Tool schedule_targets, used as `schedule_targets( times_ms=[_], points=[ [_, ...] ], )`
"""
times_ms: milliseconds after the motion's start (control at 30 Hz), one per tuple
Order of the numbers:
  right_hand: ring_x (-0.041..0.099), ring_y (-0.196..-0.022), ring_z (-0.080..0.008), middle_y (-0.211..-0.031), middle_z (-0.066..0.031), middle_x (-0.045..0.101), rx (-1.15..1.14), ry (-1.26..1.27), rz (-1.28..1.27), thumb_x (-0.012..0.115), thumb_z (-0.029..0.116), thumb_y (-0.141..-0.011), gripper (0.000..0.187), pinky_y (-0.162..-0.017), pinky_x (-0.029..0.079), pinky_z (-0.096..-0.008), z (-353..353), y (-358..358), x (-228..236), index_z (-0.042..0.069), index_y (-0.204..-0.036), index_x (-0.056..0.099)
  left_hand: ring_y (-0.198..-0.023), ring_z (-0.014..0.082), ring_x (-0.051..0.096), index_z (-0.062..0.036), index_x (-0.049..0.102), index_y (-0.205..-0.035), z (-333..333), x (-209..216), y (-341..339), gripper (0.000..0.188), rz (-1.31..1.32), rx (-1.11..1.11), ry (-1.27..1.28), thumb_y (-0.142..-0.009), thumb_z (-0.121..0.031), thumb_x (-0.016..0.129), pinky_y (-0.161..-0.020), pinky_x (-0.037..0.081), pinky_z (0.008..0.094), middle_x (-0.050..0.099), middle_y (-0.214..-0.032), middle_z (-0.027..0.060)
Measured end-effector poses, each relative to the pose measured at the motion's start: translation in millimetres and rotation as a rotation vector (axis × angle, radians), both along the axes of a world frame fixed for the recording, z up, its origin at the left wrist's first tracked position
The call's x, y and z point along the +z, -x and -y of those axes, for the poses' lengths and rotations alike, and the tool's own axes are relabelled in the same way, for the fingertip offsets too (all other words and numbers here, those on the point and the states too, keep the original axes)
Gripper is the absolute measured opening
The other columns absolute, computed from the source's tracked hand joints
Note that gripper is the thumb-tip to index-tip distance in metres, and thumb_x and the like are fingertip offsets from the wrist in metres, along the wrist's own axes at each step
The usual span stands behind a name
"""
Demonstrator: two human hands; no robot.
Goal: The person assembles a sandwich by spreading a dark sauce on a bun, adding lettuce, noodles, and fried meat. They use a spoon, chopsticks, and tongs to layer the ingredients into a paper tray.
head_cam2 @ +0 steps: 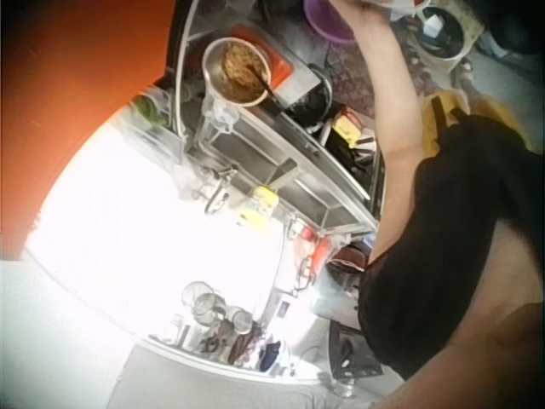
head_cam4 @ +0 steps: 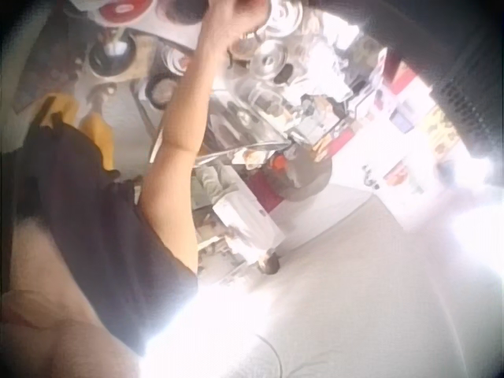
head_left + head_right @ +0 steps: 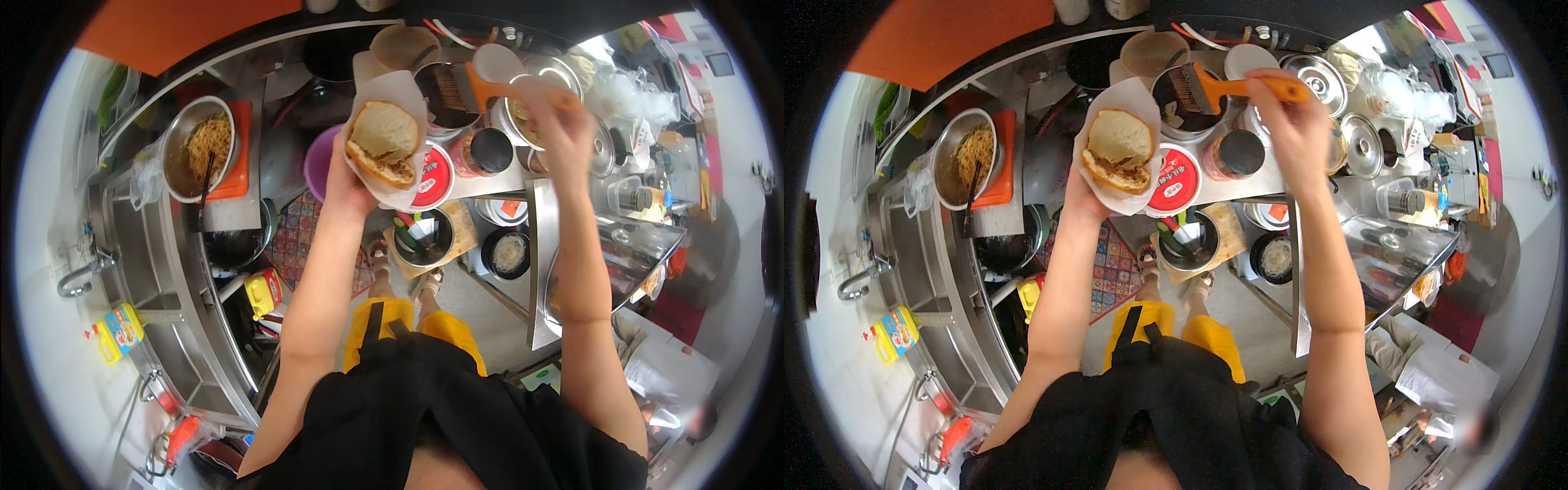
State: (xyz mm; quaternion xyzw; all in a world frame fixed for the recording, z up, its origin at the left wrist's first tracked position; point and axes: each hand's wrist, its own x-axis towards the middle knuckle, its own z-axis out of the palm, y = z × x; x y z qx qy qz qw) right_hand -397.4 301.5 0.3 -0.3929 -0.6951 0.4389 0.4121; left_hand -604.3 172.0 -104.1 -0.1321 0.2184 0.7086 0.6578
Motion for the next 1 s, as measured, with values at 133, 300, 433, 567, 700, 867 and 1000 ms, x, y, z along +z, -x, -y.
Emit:
schedule_targets(
  times_ms=[133,300,433,567,700,867,1000],
  points=[
    [0.055,-0.073,-0.0062,-0.089,-0.0028,0.066,0.189,0.106,-0.097,0.065,0.011,-0.091,0.02,-0.063,0.042,-0.0189,27.8,-2.4,22.7,-0.001,-0.106,0.068,-0.116,0.0264,0.059,-0.0094,0.057,-0.127,-1.4,-8.1,2.8,0.044,0.075,-0.072,0.007,-0.096,-0.039,0.048,-0.101,0.046,0.0433,0.061,-0.126,0.008],
    [0.059,-0.08,-0.0056,-0.094,-0.0035,0.068,0.242,0.114,-0.021,0.065,0.009,-0.09,0.018,-0.069,0.045,-0.0181,30.7,6.4,4.4,0.0,-0.106,0.068,-0.121,0.0281,0.056,-0.0124,0.051,-0.134,2.7,-6.2,-5.6,0.046,0.183,-0.129,-0.079,-0.097,-0.04,0.049,-0.101,0.047,0.047,0.055,-0.135,0.0099],
    [0.059,-0.078,-0.0051,-0.091,-0.0029,0.068,0.228,0.033,0.008,0.064,0.008,-0.09,0.017,-0.068,0.045,-0.0184,34.5,2.3,12.4,0.0,-0.104,0.067,-0.121,0.0299,0.053,-0.0085,0.052,-0.132,7.5,3.3,-2.1,0.049,0.111,-0.099,-0.019,-0.095,-0.04,0.044,-0.104,0.043,0.0471,0.054,-0.135,0.0117],
    [0.06,-0.074,-0.0063,-0.089,-0.0036,0.068,0.364,0.107,0.078,0.065,0.009,-0.09,0.017,-0.067,0.046,-0.0194,44.8,15.7,10.1,-0.001,-0.103,0.067,-0.121,0.0297,0.053,-0.0086,0.052,-0.133,7.8,10.4,-7.1,0.05,0.113,-0.108,0.002,-0.095,-0.04,0.042,-0.104,0.043,0.0469,0.054,-0.134,0.0129],
    [0.06,-0.077,-0.0068,-0.089,-0.0023,0.067,0.291,0.115,-0.001,0.064,0.01,-0.09,0.017,-0.069,0.048,-0.0211,34.3,18.4,6.7,-0.001,-0.103,0.068,-0.121,0.03,0.054,-0.0079,0.05,-0.134,11.7,4.9,-7.1,0.051,0.049,-0.114,-0.027,-0.096,-0.04,0.041,-0.104,0.043,0.0473,0.054,-0.134,0.0142],
    [0.055,-0.072,-0.0036,-0.083,0.0,0.066,0.327,0.102,0.038,0.064,0.011,-0.09,0.017,-0.062,0.043,-0.0191,37.7,14.0,14.9,0.002,-0.104,0.068,-0.121,0.0312,0.054,-0.0067,0.049,-0.134,16.1,11.7,-1.5,0.051,0.025,-0.102,-0.004,-0.096,-0.04,0.041,-0.104,0.044,0.0475,0.054,-0.134,0.0147],
    [0.057,-0.073,-0.0049,-0.083,-0.001,0.066,0.296,0.129,0.013,0.064,0.014,-0.091,0.019,-0.06,0.044,-0.0197,29.7,18.8,1.8,0.002,-0.104,0.068,-0.12,0.0309,0.055,-0.0061,0.05,-0.134,14.0,14.3,-8.0,0.051,-0.014,-0.103,-0.016,-0.096,-0.039,0.041,-0.102,0.046,0.0462,0.054,-0.134,0.0158]
  ],
)
